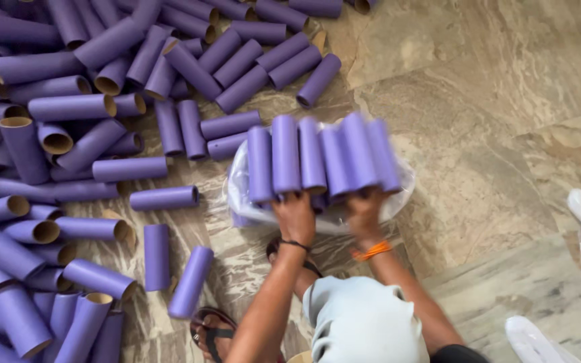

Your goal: The person picks up groups of purple cardboard tubes from a large pile on the floor and places them neatly into a clear plastic bag.

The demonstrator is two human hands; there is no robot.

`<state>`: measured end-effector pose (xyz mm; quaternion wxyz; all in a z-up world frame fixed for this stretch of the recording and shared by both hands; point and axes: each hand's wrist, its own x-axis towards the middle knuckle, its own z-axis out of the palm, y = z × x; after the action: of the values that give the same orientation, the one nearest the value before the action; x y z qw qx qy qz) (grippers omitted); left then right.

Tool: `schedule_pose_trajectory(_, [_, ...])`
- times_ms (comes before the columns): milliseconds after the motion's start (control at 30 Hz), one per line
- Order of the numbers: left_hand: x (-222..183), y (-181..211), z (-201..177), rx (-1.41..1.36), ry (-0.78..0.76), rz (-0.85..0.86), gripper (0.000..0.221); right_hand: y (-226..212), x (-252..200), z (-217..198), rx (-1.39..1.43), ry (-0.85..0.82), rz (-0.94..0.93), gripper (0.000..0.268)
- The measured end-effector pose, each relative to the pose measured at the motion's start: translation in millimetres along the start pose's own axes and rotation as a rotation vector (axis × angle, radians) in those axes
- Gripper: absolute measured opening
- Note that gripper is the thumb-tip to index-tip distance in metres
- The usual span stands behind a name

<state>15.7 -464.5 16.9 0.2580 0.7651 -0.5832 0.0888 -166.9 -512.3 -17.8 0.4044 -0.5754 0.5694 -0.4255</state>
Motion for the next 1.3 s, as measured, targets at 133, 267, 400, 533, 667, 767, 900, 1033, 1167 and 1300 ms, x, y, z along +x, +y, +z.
schedule_pose_trajectory(133, [-19.4, 7.1, -18.1, -0.225, -0.255, -0.024, 0.050, -3.0, -22.7, 10.4, -0.726, -0.072, -0.483, 0.038])
schedule_pose_trajectory(267, [-23.0, -14.3, -93.3, -0.336, -0.314, 0.305, 0.066, -47.8, -46.2, -64.7, -0.779, -0.353, -0.530, 0.035])
schedule_pose_trajectory(400, [38.5, -99.4, -81.2, -0.185, -0.521, -0.103, 0.039, -50.1, 23.1, -127.2, -0.510, -0.030, -0.201, 0.018])
schedule_pose_trajectory(533, [113.8, -164.1, -6.1, -0.456, -0.561, -0.652, 0.092, -10.9, 142.7, -96.2, -0.378, -0.155, 0.341, 0.045])
schedule_pose_trajectory(667, [129.9, -184.4, 30.2, -0.430, -0.815, -0.770, 0.102, 30.9, 180.7, -77.2, -0.302, -0.476, 0.668, 0.073])
schedule_pose_trajectory(767, [134.8, -183.0, 41.2, -0.573, -0.819, -0.796, 0.101, 47.8, 188.6, -81.4, -0.253, -0.557, 0.782, 0.080])
schedule_pose_trajectory(900, [143.5, -176.4, 40.2, -0.755, -0.658, -0.821, 0.083, 52.7, 189.4, -75.1, 0.006, -0.547, 0.734, 0.048])
schedule_pose_trajectory(1033, [140.4, -158.6, 22.8, -0.582, -0.375, -0.639, 0.044, 37.9, 182.5, -60.9, -0.220, -0.078, 0.422, 0.025])
schedule_pose_trajectory(1167, [118.7, -183.4, -12.7, -0.859, -0.236, -0.584, 0.030, 13.6, 158.1, -81.5, -0.080, 0.199, 0.062, 0.037])
schedule_pose_trajectory(1300, [43.0, -190.9, -36.1, -1.015, -0.555, -0.647, 0.048, 7.6, 90.2, -120.5, -0.109, -0.231, 0.220, 0.051])
